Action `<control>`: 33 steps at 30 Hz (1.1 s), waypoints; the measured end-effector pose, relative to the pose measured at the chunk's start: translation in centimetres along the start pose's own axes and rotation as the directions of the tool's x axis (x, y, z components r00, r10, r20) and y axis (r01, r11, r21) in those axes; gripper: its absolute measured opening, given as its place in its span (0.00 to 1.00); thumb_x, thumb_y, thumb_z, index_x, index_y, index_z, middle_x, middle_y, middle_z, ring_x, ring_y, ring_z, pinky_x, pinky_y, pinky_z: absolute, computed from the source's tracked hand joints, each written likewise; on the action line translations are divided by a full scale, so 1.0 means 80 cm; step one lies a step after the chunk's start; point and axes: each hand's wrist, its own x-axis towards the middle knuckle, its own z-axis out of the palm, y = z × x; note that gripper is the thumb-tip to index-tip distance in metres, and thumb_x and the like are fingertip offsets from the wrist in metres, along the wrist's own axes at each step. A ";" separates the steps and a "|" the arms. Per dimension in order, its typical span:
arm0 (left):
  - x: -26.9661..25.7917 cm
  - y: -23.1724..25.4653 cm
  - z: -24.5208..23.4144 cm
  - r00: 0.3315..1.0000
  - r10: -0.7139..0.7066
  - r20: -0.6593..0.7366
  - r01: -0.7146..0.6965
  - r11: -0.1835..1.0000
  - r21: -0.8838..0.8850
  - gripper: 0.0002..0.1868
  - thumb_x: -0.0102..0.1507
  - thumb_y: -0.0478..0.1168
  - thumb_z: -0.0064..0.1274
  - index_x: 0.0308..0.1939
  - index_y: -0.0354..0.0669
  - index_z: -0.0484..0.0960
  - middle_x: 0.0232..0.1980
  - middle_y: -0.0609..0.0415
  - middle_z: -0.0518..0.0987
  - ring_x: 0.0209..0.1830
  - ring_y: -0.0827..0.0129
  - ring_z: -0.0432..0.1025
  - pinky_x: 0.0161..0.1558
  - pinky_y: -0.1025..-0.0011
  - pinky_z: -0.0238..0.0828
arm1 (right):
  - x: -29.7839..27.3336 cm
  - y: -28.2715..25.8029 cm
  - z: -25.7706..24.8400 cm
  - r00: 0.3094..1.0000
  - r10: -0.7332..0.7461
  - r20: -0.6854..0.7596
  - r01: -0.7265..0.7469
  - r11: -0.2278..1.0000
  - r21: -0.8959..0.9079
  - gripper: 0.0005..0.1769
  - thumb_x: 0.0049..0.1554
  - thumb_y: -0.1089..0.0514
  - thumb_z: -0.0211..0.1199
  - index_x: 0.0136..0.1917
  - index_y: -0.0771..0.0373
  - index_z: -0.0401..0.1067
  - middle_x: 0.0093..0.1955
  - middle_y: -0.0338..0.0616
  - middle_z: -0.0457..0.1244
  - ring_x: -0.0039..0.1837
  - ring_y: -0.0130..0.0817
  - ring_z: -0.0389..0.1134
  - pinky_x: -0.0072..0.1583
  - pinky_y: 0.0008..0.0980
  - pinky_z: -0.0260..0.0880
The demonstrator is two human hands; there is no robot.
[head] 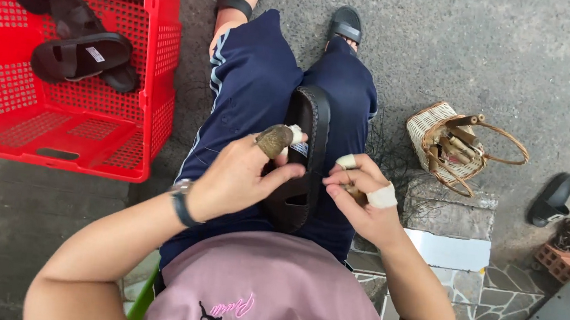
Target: Hand-stitching the sole of a sandal using a needle and thick thread for repair.
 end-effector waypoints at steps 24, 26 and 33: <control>-0.006 -0.111 -0.096 0.977 0.046 -0.210 0.043 0.915 0.402 0.17 0.58 0.50 0.65 0.29 0.42 0.80 0.32 0.49 0.73 0.35 0.56 0.70 0.37 0.67 0.68 | -0.056 0.069 -0.156 0.369 0.661 -0.653 0.066 0.682 0.728 0.21 0.57 0.53 0.63 0.28 0.50 0.57 0.23 0.27 0.48 0.26 0.19 0.51 0.32 0.17 0.50; -0.003 -0.146 -0.146 0.971 0.146 -0.189 -0.022 0.844 0.537 0.13 0.64 0.37 0.69 0.37 0.35 0.78 0.28 0.52 0.69 0.41 0.53 0.66 0.47 0.60 0.62 | -0.179 0.215 -0.276 -0.028 0.661 -0.750 0.282 0.725 0.628 0.22 0.60 0.52 0.66 0.29 0.54 0.62 0.23 0.30 0.53 0.27 0.21 0.50 0.36 0.25 0.50; -0.003 -0.023 -0.025 0.937 0.298 0.181 -0.345 0.721 0.600 0.25 0.60 0.32 0.43 0.63 0.33 0.68 0.69 0.38 0.61 0.71 0.37 0.50 0.67 0.42 0.45 | -0.016 0.016 -0.101 0.831 -0.162 -0.532 -0.154 0.852 -0.500 0.07 0.66 0.72 0.54 0.57 0.69 0.68 0.55 0.53 0.63 0.59 0.44 0.63 0.60 0.37 0.62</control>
